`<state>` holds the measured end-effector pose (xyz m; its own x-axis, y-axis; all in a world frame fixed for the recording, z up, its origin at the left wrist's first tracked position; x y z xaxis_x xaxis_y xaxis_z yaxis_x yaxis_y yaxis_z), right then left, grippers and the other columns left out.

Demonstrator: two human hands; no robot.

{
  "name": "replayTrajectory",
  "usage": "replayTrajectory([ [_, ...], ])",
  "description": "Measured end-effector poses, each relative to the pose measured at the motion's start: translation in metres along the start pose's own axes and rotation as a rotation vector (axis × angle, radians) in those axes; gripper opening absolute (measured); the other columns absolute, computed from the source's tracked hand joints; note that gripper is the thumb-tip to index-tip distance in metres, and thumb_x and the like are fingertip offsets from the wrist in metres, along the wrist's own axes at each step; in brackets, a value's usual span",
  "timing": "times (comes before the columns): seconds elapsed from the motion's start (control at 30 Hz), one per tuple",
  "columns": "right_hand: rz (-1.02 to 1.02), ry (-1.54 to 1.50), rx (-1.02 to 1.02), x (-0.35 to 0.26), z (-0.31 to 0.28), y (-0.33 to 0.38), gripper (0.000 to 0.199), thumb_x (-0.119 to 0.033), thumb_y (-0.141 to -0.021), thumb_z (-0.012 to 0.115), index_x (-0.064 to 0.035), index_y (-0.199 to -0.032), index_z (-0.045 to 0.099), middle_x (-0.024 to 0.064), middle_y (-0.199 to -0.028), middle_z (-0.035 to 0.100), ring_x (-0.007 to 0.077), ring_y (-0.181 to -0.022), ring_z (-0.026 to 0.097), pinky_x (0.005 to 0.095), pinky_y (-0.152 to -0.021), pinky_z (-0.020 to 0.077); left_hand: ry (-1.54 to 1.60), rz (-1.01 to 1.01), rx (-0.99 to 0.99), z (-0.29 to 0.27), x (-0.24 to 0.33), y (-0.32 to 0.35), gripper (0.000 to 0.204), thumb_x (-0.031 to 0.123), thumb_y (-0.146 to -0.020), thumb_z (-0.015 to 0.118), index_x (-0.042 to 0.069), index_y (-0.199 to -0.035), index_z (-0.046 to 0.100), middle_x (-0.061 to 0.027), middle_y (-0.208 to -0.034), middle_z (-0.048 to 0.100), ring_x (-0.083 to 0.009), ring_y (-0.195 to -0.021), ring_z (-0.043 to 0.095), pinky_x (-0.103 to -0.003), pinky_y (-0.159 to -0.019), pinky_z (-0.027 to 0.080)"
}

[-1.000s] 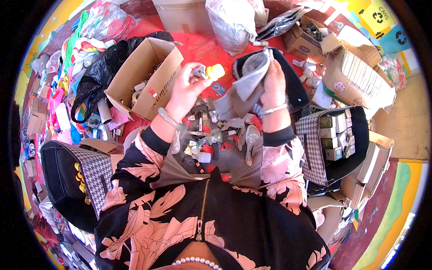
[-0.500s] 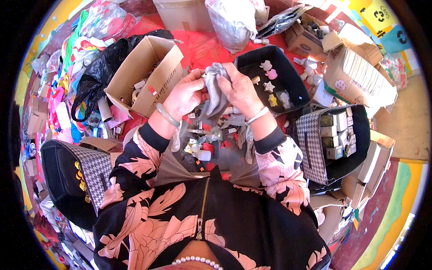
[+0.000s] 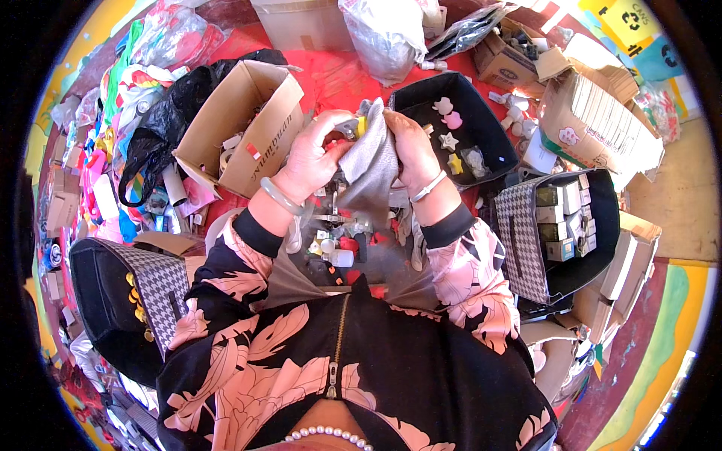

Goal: The person sorts various small manufactured parts from a pile on the floor by hand, wiping some components with a cloth and placing them into different baskets and cardboard boxes.

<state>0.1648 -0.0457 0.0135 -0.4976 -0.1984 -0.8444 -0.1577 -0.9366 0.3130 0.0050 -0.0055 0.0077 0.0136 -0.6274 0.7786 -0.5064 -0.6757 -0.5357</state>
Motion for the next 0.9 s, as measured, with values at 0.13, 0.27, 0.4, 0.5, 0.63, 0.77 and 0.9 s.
replayTrajectory([
  [0.13,-0.188,0.035,-0.150,-0.004,0.007,0.006,0.028,-0.024,-0.092,0.046,-0.0027,-0.111,0.053,0.0024,-0.086,0.059,0.0102,-0.078,0.056,0.0234,-0.073,0.0457,0.375,-0.337,0.039,0.000,0.002,-0.002,0.034,-0.005,-0.075,0.062,0.003,-0.106,0.051,-0.0048,-0.097,0.058,-0.0109,-0.092,0.056,-0.026,-0.076,0.047],
  [0.27,-0.598,0.634,-0.027,0.005,0.012,0.009,0.026,-0.020,-0.088,0.055,-0.0053,-0.109,0.050,0.0043,-0.085,0.060,0.0089,-0.079,0.054,0.0236,-0.073,0.0446,0.383,-0.266,0.004,-0.003,-0.006,-0.004,0.033,-0.002,-0.075,0.062,0.003,-0.106,0.051,-0.0048,-0.096,0.058,-0.0120,-0.092,0.055,-0.026,-0.081,0.045],
  [0.4,-0.509,0.604,0.124,0.017,0.007,0.004,0.024,-0.025,-0.090,0.049,-0.0041,-0.101,0.053,0.0058,-0.078,0.060,0.0105,-0.073,0.055,0.0247,-0.067,0.0449,0.493,-0.260,-0.035,-0.001,-0.003,0.004,0.034,-0.002,-0.075,0.062,0.002,-0.106,0.050,-0.0034,-0.096,0.056,-0.0119,-0.092,0.055,-0.027,-0.081,0.044],
  [0.5,-0.355,0.316,0.096,0.011,0.018,0.015,0.031,-0.028,-0.091,0.045,-0.0011,-0.097,0.057,0.0048,-0.078,0.059,0.0124,-0.070,0.055,0.0240,-0.064,0.0438,0.395,-0.284,0.011,-0.002,0.006,0.016,0.034,-0.001,-0.075,0.064,0.003,-0.106,0.050,-0.0024,-0.095,0.057,-0.0117,-0.090,0.055,-0.027,-0.082,0.045],
  [0.63,-0.219,0.049,0.036,0.020,-0.008,-0.006,0.029,-0.028,-0.090,0.046,-0.0025,-0.090,0.060,0.0050,-0.076,0.059,0.0149,-0.068,0.056,0.0275,-0.062,0.0461,0.557,-0.419,0.173,-0.014,0.014,0.040,0.026,-0.006,-0.081,0.054,0.004,-0.105,0.050,-0.0036,-0.099,0.053,-0.0147,-0.094,0.055,-0.031,-0.081,0.051],
  [0.77,-0.129,-0.315,-0.058,0.001,-0.043,-0.020,0.024,-0.024,-0.089,0.045,-0.0054,-0.088,0.059,0.0087,-0.077,0.061,0.0230,-0.069,0.059,0.0358,-0.063,0.0502,0.686,-0.234,0.568,-0.080,0.067,0.074,0.028,0.004,-0.083,0.058,0.004,-0.109,0.050,-0.0068,-0.105,0.054,-0.0187,-0.088,0.057,-0.035,-0.076,0.053],
  [0.9,-0.213,-0.359,0.126,-0.014,-0.073,-0.021,0.025,-0.023,-0.089,0.044,-0.0041,-0.091,0.060,0.0102,-0.079,0.062,0.0258,-0.072,0.060,0.0396,-0.067,0.0510,-0.499,-0.478,0.773,-0.163,0.154,0.108,0.024,0.014,-0.087,0.053,0.001,-0.108,0.051,-0.0117,-0.102,0.056,-0.0239,-0.095,0.055,-0.038,-0.085,0.048],
])
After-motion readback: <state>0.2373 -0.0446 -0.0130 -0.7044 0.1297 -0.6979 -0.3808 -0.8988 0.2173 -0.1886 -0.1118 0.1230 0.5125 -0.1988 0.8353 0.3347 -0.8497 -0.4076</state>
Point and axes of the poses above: each hand's wrist, its own y-axis away from the middle knuckle, its own z-axis out of the palm, x = y × z, the point moved 1 cm from there along -y, towards the middle knuckle
